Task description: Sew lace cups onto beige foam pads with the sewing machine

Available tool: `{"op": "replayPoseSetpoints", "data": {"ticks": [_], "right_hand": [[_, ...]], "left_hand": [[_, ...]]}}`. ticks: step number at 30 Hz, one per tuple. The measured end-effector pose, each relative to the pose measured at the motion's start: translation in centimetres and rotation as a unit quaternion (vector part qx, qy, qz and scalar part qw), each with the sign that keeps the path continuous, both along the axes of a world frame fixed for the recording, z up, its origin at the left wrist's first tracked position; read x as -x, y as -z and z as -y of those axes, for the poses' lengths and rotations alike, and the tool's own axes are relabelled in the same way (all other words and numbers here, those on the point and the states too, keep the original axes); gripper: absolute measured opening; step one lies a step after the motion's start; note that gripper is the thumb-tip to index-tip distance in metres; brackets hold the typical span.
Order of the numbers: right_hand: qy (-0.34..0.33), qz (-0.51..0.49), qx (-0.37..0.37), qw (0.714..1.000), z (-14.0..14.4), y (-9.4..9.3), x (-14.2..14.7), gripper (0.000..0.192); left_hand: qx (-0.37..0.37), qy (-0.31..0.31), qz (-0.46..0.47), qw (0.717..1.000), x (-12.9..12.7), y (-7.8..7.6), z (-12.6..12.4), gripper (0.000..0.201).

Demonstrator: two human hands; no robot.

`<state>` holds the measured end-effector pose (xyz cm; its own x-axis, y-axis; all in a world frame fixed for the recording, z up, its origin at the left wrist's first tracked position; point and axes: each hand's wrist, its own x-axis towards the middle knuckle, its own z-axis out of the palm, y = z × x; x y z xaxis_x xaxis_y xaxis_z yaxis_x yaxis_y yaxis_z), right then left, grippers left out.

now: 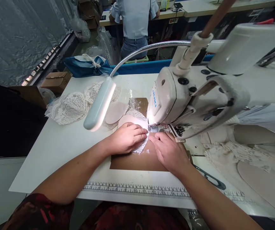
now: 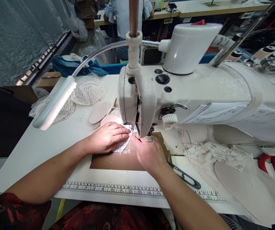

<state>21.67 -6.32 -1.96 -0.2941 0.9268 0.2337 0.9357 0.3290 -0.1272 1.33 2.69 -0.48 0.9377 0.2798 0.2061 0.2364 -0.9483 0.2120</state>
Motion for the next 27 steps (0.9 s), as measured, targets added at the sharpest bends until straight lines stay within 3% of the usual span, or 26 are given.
{"op": "replayPoseSetpoints", "data": {"ticks": [10, 17, 27], "right_hand": [[0.039, -0.011, 0.048, 0.998, 0.19, -0.19, -0.13, 0.04], [0.009, -0.031, 0.026, 0.999, 0.07, -0.21, -0.1, 0.043], [-0.028, -0.033, 0.014, 0.999, 0.14, -0.31, -0.24, 0.048]], "left_hand": [[0.059, -0.081, 0.034, 0.994, -0.5, 0.28, 0.43, 0.021], [0.085, -0.079, 0.044, 0.992, -0.38, 0.04, 0.41, 0.02], [-0.007, -0.007, -0.002, 1.0, 0.01, 0.74, 0.31, 0.036]]}}
